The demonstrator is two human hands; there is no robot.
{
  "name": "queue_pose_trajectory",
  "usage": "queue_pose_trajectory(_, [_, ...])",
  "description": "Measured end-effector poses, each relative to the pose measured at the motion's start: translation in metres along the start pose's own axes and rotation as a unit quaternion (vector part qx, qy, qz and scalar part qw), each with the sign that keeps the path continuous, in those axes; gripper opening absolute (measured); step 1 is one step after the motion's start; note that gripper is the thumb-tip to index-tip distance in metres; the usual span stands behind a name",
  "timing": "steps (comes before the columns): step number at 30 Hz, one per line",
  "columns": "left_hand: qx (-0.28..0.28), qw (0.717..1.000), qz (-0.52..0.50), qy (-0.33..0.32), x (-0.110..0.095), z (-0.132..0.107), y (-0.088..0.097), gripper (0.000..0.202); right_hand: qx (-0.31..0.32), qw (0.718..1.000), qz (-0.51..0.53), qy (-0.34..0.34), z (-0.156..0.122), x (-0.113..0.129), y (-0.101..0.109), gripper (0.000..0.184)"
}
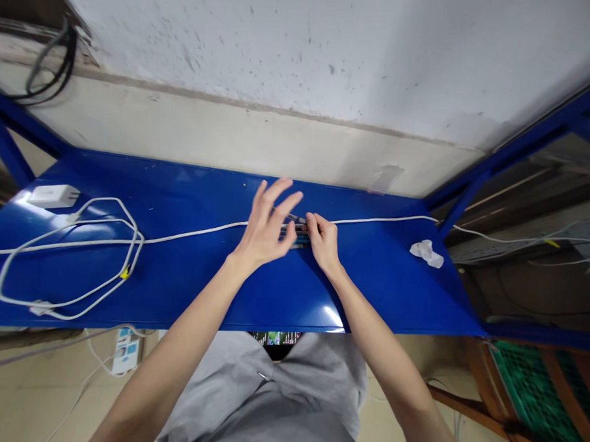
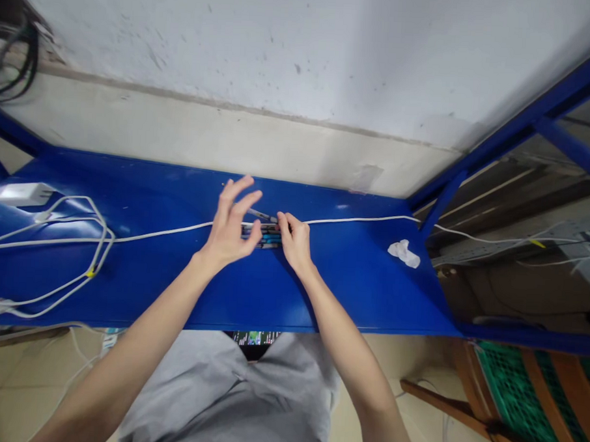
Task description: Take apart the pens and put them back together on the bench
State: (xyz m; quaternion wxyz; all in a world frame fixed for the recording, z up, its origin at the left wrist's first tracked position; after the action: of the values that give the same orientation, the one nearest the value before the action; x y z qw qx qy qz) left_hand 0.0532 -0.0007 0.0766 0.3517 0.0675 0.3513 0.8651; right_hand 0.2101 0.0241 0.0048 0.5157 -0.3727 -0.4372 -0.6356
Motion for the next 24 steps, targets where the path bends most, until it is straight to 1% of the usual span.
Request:
queue_pose_trajectory(1, [-0.009,1.000,0.016,0.020,0.011,0.003,0.002,0.058,-0.012,1.000,0.000,0.004,0.001,0.000,0.003,0.050])
queue_pose_trajectory(2, [0.002,0.999,0.034,0.031,0.022,0.005,0.001,0.050,-0.018,1.000,0.003,0.008,0.002,0.001,0.005,0.046])
queue_pose_trajectory(3, [0.025,0.998,0.048,0.037,0.031,0.006,-0.003,0.042,-0.021,1.000,0.007,0.012,0.003,0.001,0.007,0.041])
queue_pose_trajectory(5, [0.079,0.995,0.064,0.014,0.043,0.006,-0.014,0.030,-0.024,0.999,0.015,0.026,0.004,0.003,0.008,0.032])
queue_pose_trajectory(7, [0.115,0.991,0.067,-0.018,0.048,0.003,-0.025,0.031,-0.030,0.998,0.017,0.045,0.007,0.005,0.007,0.028])
queue_pose_trajectory(8, [0.116,0.991,0.065,-0.025,0.049,0.001,-0.028,0.032,-0.034,0.998,0.016,0.057,0.008,0.006,0.006,0.027])
queue_pose_trajectory(10, [0.094,0.993,0.065,-0.022,0.053,-0.002,-0.029,0.031,-0.034,0.996,0.009,0.085,0.013,0.010,0.002,0.027])
queue_pose_trajectory(12, [0.057,0.996,0.068,-0.011,0.056,-0.004,-0.026,0.027,-0.035,0.993,-0.004,0.114,0.018,0.013,-0.003,0.028])
queue_pose_trajectory(14, [0.031,0.998,0.062,-0.003,0.059,-0.006,-0.023,0.022,-0.042,0.990,-0.022,0.135,0.022,0.016,-0.006,0.032])
queue_pose_trajectory(18, [0.006,0.999,0.040,0.004,0.060,-0.013,-0.020,0.019,-0.035,0.990,-0.047,0.126,0.024,0.015,-0.009,0.039])
queue_pose_trajectory(21, [-0.012,0.999,0.050,0.012,0.060,-0.017,-0.018,0.020,-0.022,0.991,-0.045,0.126,0.022,0.015,-0.010,0.037])
queue_pose_trajectory(24, [-0.011,0.998,0.053,0.019,0.062,-0.017,-0.018,0.021,-0.008,0.990,-0.040,0.133,0.021,0.016,-0.012,0.034])
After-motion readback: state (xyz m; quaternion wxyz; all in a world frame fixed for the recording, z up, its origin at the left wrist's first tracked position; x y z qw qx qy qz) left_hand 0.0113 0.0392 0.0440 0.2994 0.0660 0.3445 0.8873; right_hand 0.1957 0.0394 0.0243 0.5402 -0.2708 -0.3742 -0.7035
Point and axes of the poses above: each hand's wrist, its own z-axis towards the middle knuckle, its own y-axis out of the back of the hand, x = y × z, the point moved 7 cm from there along z, towards the middle knuckle, and after that the axes turned 10 degrees about z, right-handed, at the moved point
